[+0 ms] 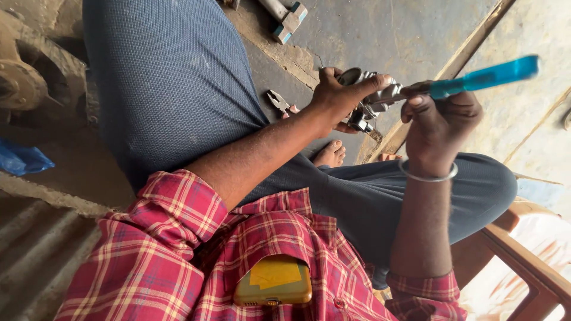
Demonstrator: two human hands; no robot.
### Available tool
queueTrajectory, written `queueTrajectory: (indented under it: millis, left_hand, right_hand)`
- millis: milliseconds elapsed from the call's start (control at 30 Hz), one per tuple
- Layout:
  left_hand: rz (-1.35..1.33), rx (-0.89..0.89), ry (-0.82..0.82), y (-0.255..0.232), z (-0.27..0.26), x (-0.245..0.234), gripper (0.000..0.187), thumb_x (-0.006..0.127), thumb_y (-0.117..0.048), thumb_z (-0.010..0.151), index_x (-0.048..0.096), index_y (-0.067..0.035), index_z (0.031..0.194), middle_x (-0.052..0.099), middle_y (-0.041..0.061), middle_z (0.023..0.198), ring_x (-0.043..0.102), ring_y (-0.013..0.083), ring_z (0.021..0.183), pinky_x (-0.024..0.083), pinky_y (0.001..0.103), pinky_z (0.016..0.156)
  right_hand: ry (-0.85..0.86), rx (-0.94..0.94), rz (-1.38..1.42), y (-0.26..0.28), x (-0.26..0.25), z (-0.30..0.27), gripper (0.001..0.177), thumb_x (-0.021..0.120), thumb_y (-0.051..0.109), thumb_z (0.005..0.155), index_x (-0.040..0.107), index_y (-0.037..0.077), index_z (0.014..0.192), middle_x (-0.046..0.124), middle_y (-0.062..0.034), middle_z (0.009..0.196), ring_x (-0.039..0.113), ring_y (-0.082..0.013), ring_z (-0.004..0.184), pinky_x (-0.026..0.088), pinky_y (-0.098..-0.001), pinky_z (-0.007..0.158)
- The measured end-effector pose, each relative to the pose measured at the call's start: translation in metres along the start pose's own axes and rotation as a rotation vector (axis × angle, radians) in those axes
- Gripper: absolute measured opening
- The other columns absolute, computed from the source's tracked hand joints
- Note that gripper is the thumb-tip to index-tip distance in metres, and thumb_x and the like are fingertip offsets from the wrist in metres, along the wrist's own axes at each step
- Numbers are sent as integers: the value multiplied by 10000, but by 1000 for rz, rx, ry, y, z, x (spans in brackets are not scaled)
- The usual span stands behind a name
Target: Repairing and assembling a motorcycle carburetor by attaching components and tightening screws.
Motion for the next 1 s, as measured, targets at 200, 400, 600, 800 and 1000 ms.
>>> queueTrajectory:
  millis: [200,400,600,800,1000]
  left_hand:
    - [15,-24,40,10,1,3,1135,816,-657,572,300,23,1320,598,242,1127,753,325,964,733,485,581]
    - [16,-13,42,4,0,4,1136,785,-661,585,267,10,1341,577,234,1134,746,311,978,739,463,595]
    - [-1,10,81,6,0,5,1150,795,-668,577,297,53,1323,608,261,1128,787,314,940,737,470,598]
    - [-1,-2,71,2,-6,6,1164,799,-660,579,271,33,1351,576,243,1153,744,301,970,734,496,616]
    - [8,-21,77,3,-5,7,1227,795,-661,569,192,28,1385,566,255,1166,757,332,992,733,499,637]
  right_hand:
    - [24,24,44,18,32,3,148,766,-17,1091,635,-50,1151,695,-153,959,652,-158,709,531,-259,624]
    - [93,85,-13,22,20,-4,186,696,54,1153,649,-83,1269,714,-166,1086,681,-166,808,569,-284,704]
    - [-78,-6,-91,9,16,-7,145,785,-60,1091,651,-94,1136,715,-218,998,656,-182,738,500,-269,581]
    - [-105,200,65,45,54,7,171,737,30,939,665,14,1094,748,-136,915,730,-144,708,553,-222,545]
    - [-59,-46,-120,6,13,-13,184,814,-108,1070,638,-89,1121,720,-224,998,665,-176,741,498,-262,598]
Point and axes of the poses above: each hand's wrist, its own z-axis towards the middle knuckle, its own x-axis out of the palm, y = z × x, the point moved 2 cm from there along z, towards the middle knuckle
